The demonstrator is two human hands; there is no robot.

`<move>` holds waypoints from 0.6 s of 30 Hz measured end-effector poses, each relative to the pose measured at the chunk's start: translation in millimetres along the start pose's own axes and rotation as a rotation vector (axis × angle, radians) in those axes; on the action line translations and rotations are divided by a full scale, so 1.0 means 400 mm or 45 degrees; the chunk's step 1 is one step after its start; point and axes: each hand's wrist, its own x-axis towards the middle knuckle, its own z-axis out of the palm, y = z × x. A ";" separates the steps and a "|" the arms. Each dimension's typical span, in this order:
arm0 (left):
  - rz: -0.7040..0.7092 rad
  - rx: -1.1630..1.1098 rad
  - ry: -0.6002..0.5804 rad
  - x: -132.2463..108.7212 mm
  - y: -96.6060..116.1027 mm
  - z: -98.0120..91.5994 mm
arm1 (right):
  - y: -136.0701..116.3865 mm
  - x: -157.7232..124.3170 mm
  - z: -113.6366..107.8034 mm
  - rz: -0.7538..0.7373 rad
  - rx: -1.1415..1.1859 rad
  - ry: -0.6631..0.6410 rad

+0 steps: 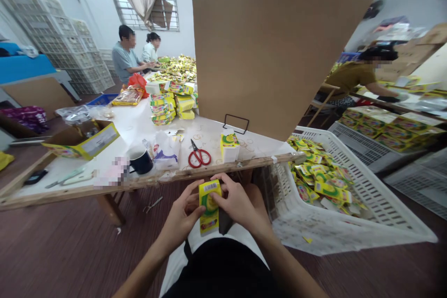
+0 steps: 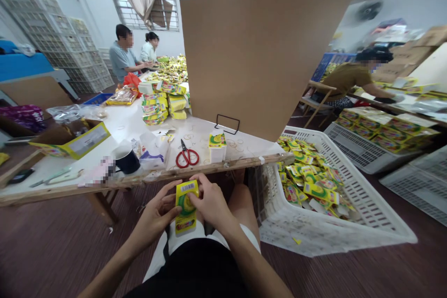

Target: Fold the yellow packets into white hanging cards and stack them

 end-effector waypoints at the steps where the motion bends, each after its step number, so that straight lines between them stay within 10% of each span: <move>1: 0.002 -0.021 -0.009 0.001 0.001 -0.001 | 0.000 0.003 0.006 0.011 -0.066 0.014; 18: -0.039 0.019 0.073 0.006 -0.019 -0.008 | 0.006 0.014 0.050 0.014 -0.741 0.063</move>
